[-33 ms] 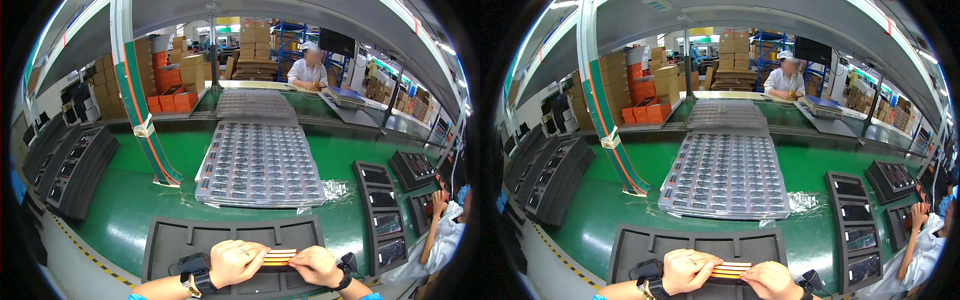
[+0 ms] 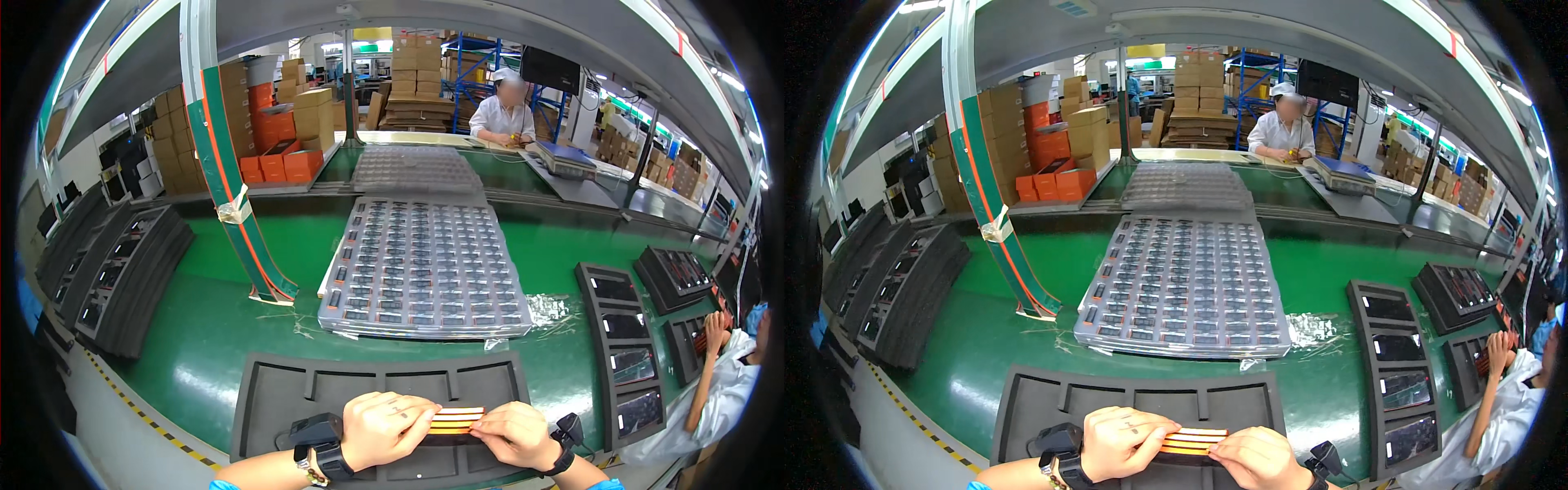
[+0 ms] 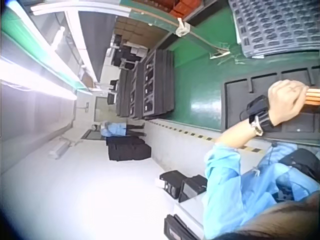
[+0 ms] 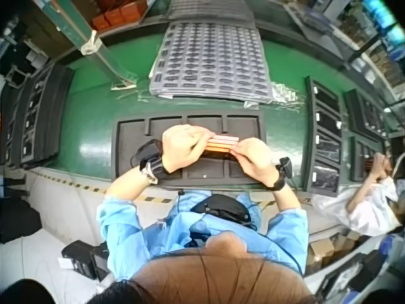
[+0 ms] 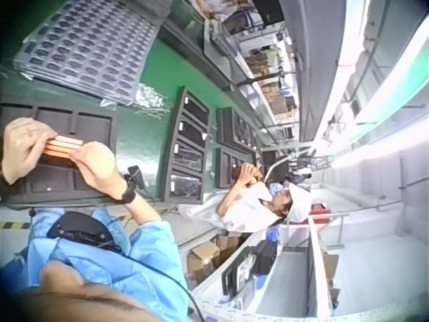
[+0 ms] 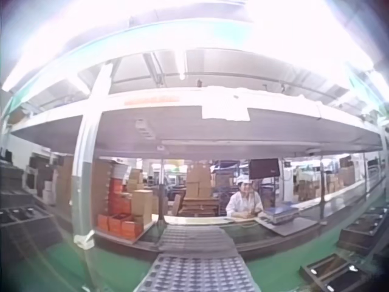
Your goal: Assembling or labeling smartphones on an electronics production line.
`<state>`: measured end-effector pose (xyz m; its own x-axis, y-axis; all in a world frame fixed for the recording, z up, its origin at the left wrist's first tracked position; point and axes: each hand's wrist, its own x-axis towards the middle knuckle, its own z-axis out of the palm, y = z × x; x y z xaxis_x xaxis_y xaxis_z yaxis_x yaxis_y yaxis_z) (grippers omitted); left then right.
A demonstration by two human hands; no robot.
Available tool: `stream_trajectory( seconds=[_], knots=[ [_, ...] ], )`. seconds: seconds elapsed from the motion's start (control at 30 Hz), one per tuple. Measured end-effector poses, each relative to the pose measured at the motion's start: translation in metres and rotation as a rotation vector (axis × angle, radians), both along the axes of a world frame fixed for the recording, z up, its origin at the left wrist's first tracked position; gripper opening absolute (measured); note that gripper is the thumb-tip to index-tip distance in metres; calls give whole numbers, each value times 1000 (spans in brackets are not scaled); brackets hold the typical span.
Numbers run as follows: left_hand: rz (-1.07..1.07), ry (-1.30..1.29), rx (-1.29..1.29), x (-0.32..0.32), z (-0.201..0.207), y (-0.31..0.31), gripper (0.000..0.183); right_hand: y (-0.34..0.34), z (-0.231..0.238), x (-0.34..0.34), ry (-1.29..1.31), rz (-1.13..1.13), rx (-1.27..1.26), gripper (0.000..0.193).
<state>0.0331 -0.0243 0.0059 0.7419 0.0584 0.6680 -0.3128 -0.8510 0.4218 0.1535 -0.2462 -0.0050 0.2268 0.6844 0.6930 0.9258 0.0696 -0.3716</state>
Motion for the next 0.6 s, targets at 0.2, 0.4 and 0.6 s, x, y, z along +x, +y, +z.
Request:
stream_trajectory(
  seconds=[0.2, 0.4, 0.6],
  knots=[
    [-5, -61, 12, 2, -3, 2, 8, -7, 1, -5, -108, -96, -85, 30],
    [-84, 105, 133, 1, 10, 4, 27, -12, -9, -6, -227, -151, -142, 31],
    [-131, 710, 430, 0, 18, 5, 60, -15, -10, -10, -186, -77, -104, 31]
  ],
)
